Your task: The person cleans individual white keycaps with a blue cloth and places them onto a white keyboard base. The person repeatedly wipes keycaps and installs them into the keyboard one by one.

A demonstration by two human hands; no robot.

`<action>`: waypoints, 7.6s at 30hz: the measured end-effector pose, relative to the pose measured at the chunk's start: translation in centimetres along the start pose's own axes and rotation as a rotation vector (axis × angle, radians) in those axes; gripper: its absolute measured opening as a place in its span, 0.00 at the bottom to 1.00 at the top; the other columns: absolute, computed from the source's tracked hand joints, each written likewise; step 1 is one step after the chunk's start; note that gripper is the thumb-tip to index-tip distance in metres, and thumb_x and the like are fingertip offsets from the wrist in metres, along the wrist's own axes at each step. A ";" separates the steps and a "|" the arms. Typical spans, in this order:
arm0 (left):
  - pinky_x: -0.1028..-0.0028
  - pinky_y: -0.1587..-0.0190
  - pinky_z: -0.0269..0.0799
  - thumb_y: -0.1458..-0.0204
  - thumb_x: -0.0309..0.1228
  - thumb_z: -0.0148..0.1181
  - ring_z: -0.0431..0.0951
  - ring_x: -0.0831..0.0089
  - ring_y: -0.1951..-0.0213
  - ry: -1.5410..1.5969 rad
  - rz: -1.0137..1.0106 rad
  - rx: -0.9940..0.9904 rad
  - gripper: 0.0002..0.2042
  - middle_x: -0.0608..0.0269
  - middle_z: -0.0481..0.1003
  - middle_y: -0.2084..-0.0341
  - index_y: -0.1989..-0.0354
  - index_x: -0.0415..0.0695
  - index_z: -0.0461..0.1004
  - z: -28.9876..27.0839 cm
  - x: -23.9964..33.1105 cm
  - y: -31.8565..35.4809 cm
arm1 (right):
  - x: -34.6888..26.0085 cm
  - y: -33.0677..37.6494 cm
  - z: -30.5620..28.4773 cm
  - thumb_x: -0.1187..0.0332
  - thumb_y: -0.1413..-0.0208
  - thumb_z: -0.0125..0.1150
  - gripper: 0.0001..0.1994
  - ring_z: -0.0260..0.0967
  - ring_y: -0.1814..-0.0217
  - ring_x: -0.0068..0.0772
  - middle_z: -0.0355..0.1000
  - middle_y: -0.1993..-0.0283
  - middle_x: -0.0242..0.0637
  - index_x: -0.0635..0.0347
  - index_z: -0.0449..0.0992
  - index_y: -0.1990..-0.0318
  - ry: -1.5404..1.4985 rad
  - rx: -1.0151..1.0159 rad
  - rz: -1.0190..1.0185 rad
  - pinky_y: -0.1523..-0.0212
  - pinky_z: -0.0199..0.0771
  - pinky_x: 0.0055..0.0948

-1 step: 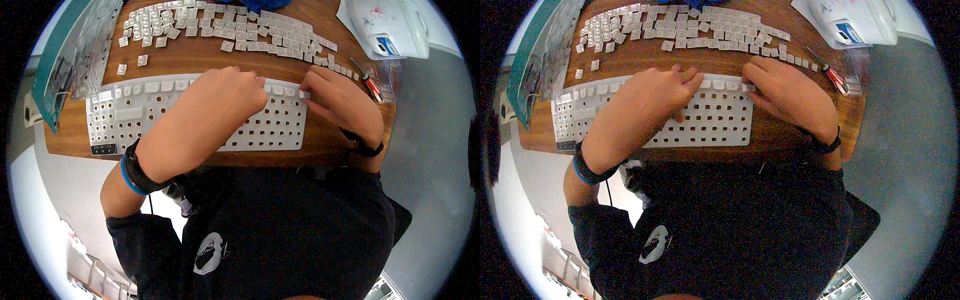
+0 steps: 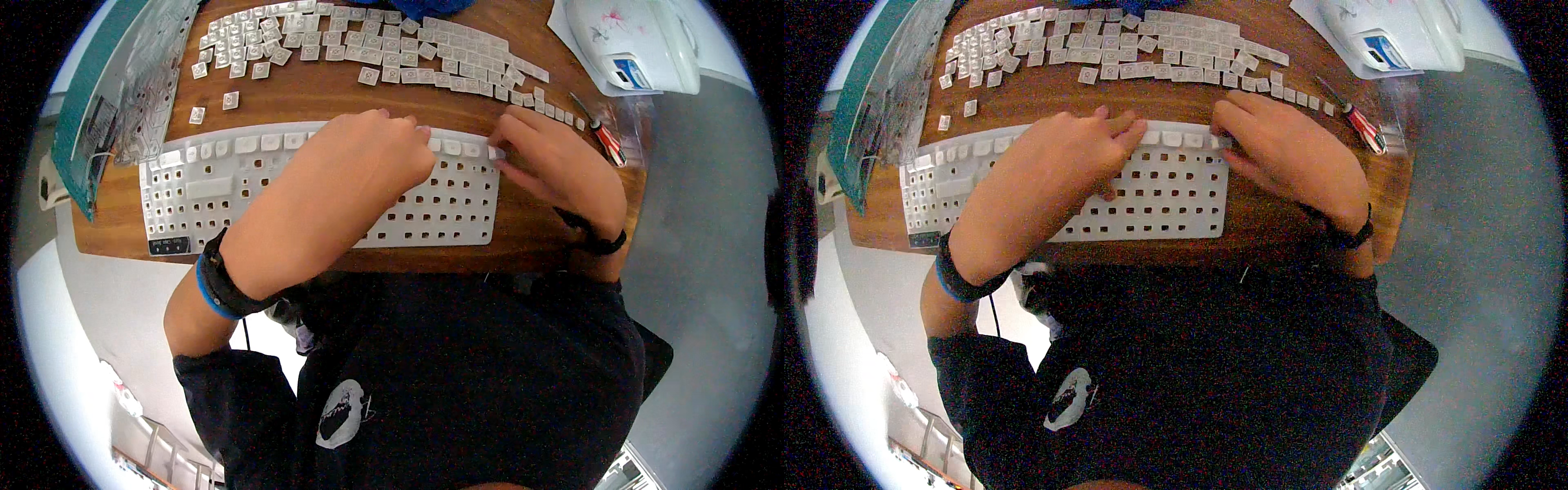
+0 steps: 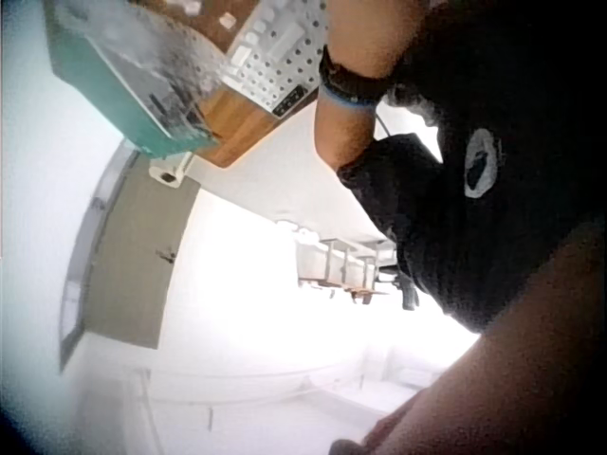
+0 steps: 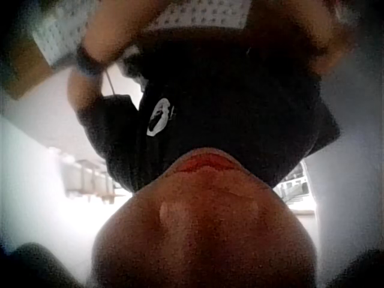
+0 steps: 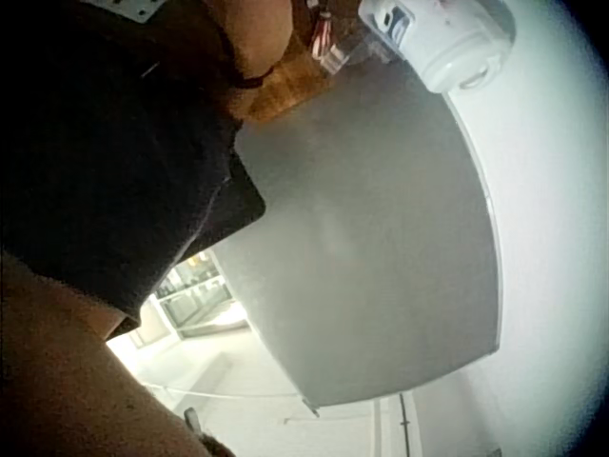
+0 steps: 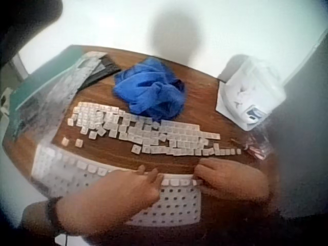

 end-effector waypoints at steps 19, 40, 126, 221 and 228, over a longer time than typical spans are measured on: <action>0.56 0.47 0.84 0.51 0.29 0.73 0.85 0.48 0.45 -0.035 -0.064 -0.110 0.33 0.44 0.83 0.46 0.33 0.39 0.74 0.4 -0.2 -0.6 | 0.1 0.3 -0.3 0.76 0.43 0.70 0.15 0.76 0.50 0.50 0.70 0.52 0.43 0.60 0.74 0.50 -0.053 0.043 -0.071 0.53 0.79 0.42; 0.55 0.46 0.84 0.51 0.28 0.73 0.85 0.49 0.44 -0.028 -0.076 -0.103 0.34 0.43 0.80 0.40 0.32 0.41 0.73 0.2 -0.2 -0.5 | 1.8 0.7 0.0 0.76 0.41 0.71 0.13 0.82 0.52 0.46 0.78 0.55 0.43 0.62 0.75 0.51 -0.046 0.049 0.025 0.51 0.83 0.39; 0.52 0.58 0.79 0.43 0.24 0.67 0.83 0.40 0.60 0.027 -0.020 0.376 0.04 0.45 0.81 0.67 0.62 0.40 0.79 -8.4 -26.2 6.4 | -6.6 -32.5 -5.3 0.68 0.36 0.70 0.09 0.82 0.54 0.49 0.84 0.55 0.46 0.62 0.83 0.54 0.042 0.015 -0.450 0.53 0.80 0.41; 0.73 0.38 0.84 0.31 0.21 0.57 0.85 0.64 0.45 1.385 -0.327 0.688 0.12 0.49 0.80 0.45 0.42 0.30 0.74 -10.6 -24.0 -7.2 | 0.7 -22.1 -15.5 0.61 0.31 0.64 0.10 0.79 0.47 0.52 0.76 0.51 0.42 0.57 0.79 0.52 0.255 0.692 -0.462 0.47 0.82 0.47; 0.77 0.52 0.85 0.40 0.20 0.71 0.85 0.72 0.54 1.331 -0.338 0.708 0.13 0.54 0.84 0.54 0.48 0.33 0.81 -10.9 -24.2 -6.9 | 1.1 -23.1 -15.9 0.61 0.36 0.70 0.14 0.79 0.45 0.51 0.79 0.50 0.42 0.57 0.78 0.49 0.095 0.704 -0.569 0.44 0.80 0.45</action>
Point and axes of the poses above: each hand's wrist, its own y-axis away from the middle knuckle, its own z-axis out of the palm, x = y × z, the point moved 6 cm from there along -y, towards the middle knuckle
